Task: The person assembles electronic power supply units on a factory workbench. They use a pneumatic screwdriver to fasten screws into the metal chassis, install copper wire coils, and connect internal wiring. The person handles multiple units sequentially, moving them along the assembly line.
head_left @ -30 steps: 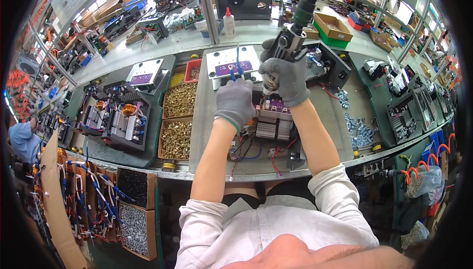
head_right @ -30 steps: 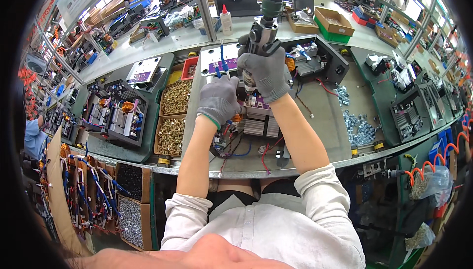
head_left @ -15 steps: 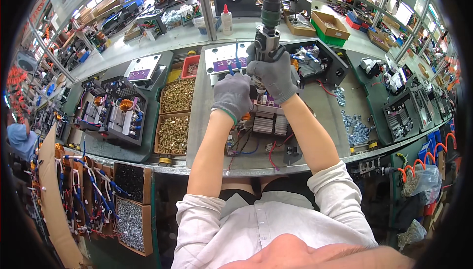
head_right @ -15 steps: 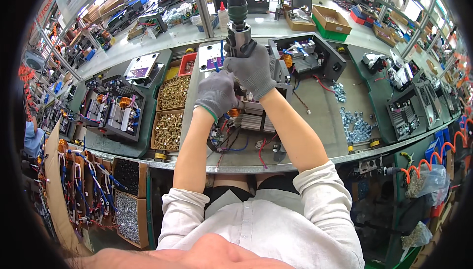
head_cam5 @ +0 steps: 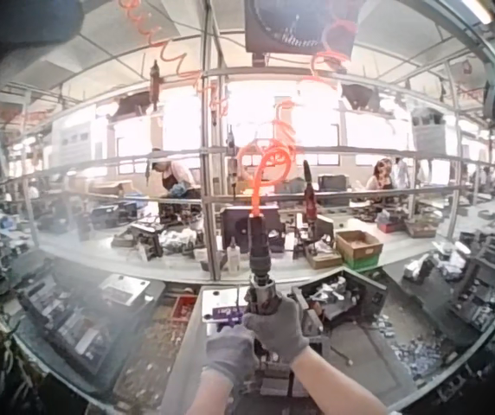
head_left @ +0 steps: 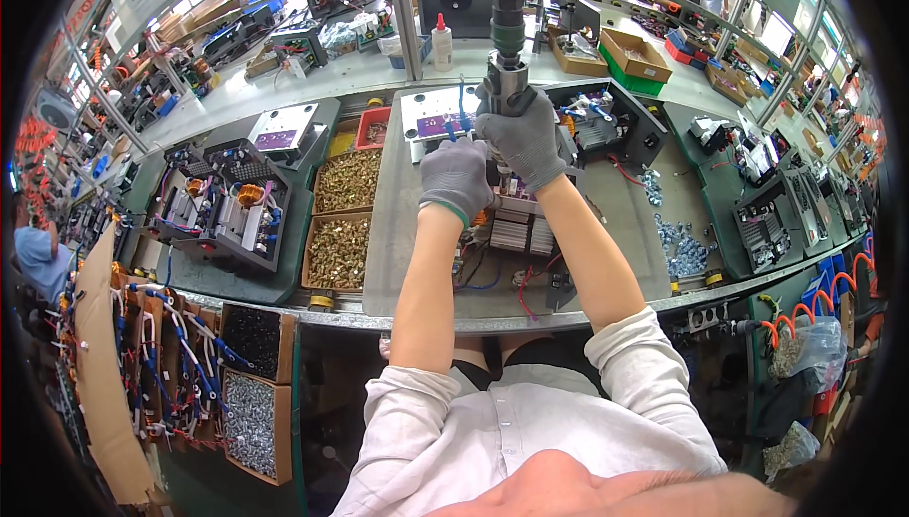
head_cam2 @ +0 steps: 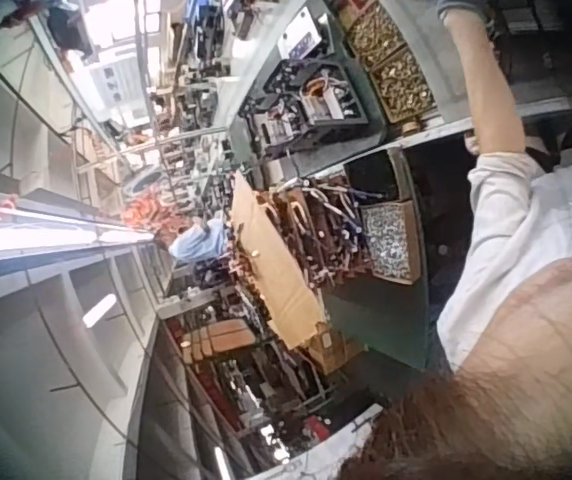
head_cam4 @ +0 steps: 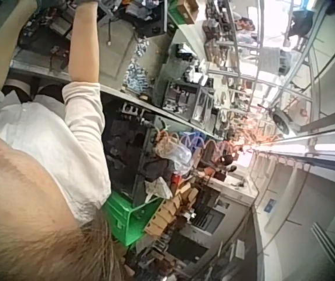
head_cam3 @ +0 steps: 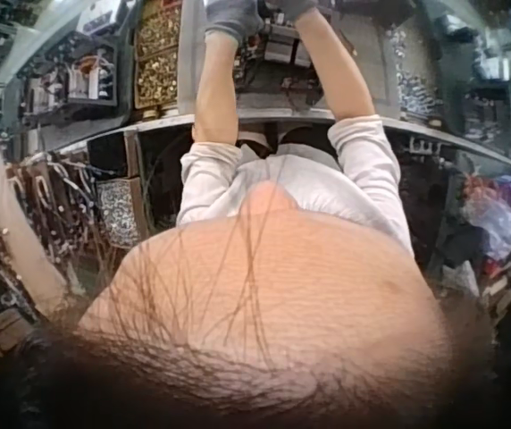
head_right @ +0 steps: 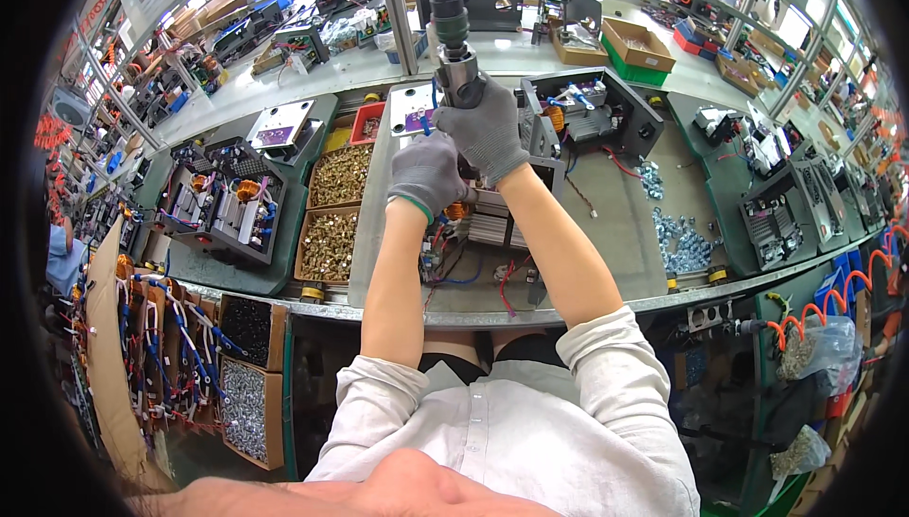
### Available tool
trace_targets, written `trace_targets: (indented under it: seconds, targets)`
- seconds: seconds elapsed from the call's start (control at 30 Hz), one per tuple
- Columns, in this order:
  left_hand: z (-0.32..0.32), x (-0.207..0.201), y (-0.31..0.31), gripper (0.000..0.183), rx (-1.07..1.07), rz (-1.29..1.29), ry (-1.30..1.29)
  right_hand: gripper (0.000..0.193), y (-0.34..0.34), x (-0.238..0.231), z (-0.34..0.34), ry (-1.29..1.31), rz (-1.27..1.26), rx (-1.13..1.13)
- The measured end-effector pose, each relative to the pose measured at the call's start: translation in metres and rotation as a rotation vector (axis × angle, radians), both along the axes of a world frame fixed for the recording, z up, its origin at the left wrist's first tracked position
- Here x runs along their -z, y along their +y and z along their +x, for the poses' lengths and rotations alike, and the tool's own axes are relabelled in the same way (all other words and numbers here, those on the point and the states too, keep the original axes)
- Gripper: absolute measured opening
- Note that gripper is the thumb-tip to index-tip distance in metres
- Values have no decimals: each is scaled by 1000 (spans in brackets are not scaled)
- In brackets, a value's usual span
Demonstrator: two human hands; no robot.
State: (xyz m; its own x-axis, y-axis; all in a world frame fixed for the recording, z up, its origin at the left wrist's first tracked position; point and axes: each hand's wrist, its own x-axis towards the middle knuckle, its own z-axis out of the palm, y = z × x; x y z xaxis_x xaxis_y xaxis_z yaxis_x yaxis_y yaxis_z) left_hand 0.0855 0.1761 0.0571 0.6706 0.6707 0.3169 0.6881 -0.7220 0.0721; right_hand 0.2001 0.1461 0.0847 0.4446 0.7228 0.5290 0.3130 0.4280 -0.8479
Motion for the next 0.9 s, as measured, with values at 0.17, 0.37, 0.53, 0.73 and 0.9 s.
trace_targets:
  seconds: [0.17,0.37,0.53,0.73,0.9]
  targets:
    - [1,7,5,37,11,-6,-11,26,-10,-9,-1,136,-4,-95]
    - [2,7,5,36,38,8,4,27,-5,-2,4,132,15,-141]
    - [0,10,6,38,76,48,22,29,-11,-5,9,173,-5,-207]
    - [-2,9,8,36,115,46,61,32,-13,-2,10,158,3,-282]
    - [-16,8,14,35,251,30,-71,35,-20,-5,11,180,-7,-320]
